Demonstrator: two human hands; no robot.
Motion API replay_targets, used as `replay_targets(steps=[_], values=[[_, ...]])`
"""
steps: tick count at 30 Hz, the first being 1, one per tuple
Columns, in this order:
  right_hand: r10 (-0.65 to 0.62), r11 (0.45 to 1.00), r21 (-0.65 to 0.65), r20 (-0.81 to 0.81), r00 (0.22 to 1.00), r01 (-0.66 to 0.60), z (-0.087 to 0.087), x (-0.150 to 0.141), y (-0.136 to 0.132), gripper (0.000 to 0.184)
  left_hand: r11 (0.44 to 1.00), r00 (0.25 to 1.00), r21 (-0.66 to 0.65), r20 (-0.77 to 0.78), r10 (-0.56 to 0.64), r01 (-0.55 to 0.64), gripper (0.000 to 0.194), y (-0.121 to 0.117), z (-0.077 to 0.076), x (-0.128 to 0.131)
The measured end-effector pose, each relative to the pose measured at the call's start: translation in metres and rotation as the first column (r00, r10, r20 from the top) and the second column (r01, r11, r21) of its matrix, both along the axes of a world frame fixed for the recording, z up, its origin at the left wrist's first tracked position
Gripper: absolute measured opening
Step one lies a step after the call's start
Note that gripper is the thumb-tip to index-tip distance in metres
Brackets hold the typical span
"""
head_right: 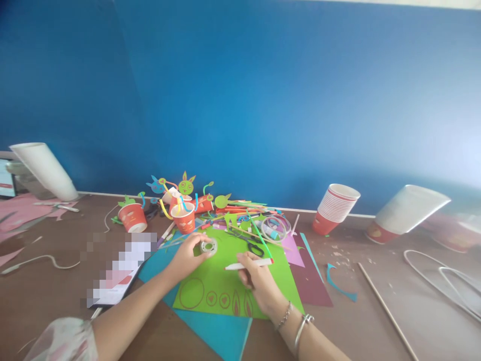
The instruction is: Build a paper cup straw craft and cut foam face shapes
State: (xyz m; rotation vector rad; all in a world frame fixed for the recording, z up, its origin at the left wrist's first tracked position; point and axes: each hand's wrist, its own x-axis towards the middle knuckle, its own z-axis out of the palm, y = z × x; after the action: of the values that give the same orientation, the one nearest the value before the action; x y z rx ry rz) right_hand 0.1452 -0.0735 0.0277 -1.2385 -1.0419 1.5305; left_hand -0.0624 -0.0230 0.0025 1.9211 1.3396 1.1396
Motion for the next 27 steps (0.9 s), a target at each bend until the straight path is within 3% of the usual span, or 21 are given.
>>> replay_targets(steps=[6, 10, 16, 27], values=[[0.115, 0.992, -0.064, 0.04, 0.993, -0.113, 0.017, -0.03, -0.002, 0.026, 1.0, 0.999, -0.001, 0.02, 0.028, -0.028, 0.024, 0.002, -0.003, 0.005], [0.144, 0.982, 0.085, 0.223, 0.964, -0.166, 0.004, -0.053, -0.001, 0.027, 0.999, 0.999, -0.013, 0.032, 0.032, -0.032, 0.025, 0.002, -0.003, 0.005], [0.237, 0.943, 0.168, 0.275, 0.932, -0.289, -0.019, -0.058, -0.003, 0.023, 0.999, 0.998, -0.029, 0.055, 0.028, -0.026, 0.025, 0.001, -0.004, 0.005], [0.255, 0.916, 0.2, 0.38, 0.889, -0.348, -0.015, -0.061, -0.008, 0.018, 0.998, 0.996, -0.051, 0.073, 0.044, -0.041, 0.025, 0.001, -0.006, 0.005]])
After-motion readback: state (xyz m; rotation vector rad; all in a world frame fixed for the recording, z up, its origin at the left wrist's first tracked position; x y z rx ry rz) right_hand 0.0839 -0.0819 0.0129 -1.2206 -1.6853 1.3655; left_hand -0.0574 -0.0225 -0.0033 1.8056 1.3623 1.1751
